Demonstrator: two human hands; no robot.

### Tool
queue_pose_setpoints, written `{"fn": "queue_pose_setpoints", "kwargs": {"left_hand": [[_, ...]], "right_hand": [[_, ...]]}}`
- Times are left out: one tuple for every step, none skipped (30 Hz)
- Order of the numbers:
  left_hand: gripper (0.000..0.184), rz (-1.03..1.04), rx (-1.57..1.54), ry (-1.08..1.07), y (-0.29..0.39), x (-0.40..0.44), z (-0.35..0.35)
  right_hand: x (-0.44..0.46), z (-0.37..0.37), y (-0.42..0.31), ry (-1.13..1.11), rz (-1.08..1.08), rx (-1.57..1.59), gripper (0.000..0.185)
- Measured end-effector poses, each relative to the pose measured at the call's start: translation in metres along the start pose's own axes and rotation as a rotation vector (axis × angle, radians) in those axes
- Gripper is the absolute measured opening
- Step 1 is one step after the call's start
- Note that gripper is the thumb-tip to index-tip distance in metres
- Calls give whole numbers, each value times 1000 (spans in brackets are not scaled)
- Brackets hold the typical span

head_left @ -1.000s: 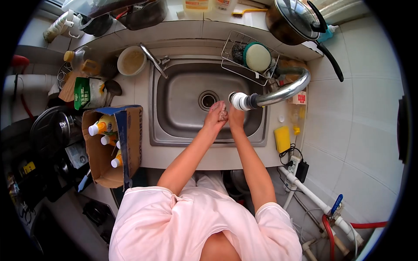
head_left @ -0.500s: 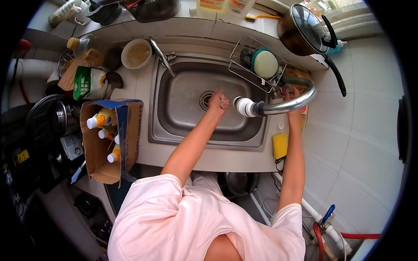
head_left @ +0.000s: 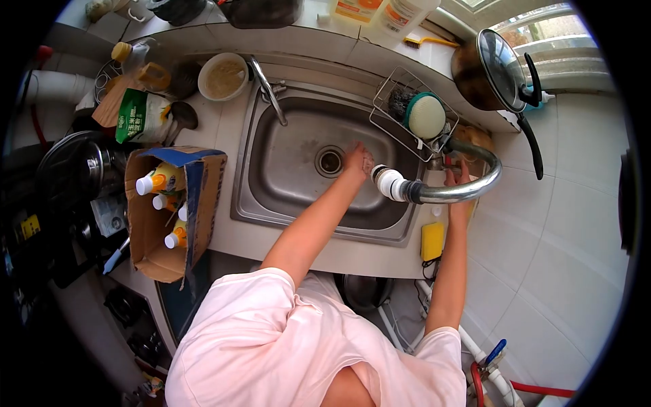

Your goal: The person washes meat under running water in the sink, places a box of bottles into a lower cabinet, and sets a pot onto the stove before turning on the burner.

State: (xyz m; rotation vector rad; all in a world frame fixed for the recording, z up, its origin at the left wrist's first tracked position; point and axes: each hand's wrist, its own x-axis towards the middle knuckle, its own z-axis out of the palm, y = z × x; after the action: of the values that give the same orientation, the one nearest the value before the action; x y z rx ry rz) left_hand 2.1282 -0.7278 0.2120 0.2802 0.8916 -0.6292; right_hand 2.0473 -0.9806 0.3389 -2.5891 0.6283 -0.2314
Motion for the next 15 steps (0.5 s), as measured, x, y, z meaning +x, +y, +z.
{"fn": "queue_pose_setpoints", "kwargs": {"left_hand": [[31, -8, -21, 20, -3, 6, 2], [29, -17, -43, 39, -7, 8, 6], [28, -28, -64, 58, -9, 8, 8], [27, -38, -73, 42, -9, 6, 9], [25, -48, -82, 25, -9, 2, 11], [24, -59, -91, 10, -10, 1, 11], [23, -51, -85, 5, -9, 0, 11], [22, -45, -79, 1, -9, 1, 8], [21, -39, -71, -3, -9, 2, 6], [21, 60, 28, 44, -8, -2, 8], [22, 158, 129, 90, -6, -10, 13], [23, 257, 233, 136, -6, -18, 18], [21, 506, 498, 155, -7, -26, 21], [23, 758, 763, 171, -9, -34, 23], [26, 1015, 1029, 185, -9, -39, 24]], "right_hand": [[-3, -2, -4, -34, 101, 31, 48], [-5, 2, 7, 8, 3, -44, 48], [-6, 6, 18, 51, -95, -121, 49], [-10, 10, 28, 67, -98, -79, 47], [-14, 11, 28, 84, -102, -38, 46], [-18, 8, 13, 101, -106, 3, 44], [-24, 4, -1, 65, -31, 205, 44], [-32, 2, -26, 29, 48, 406, 43], [-40, 9, -43, -17, 88, 471, 42], [-48, 18, -60, -63, 128, 536, 42], [-56, 42, -71, -111, 133, 653, 43], [-63, 71, -83, -158, 138, 772, 44], [-70, 94, -105, -181, 209, 836, 42], [-72, 115, -125, -206, 278, 902, 40], [-67, 136, -139, -280, 390, 1197, 41]]}}
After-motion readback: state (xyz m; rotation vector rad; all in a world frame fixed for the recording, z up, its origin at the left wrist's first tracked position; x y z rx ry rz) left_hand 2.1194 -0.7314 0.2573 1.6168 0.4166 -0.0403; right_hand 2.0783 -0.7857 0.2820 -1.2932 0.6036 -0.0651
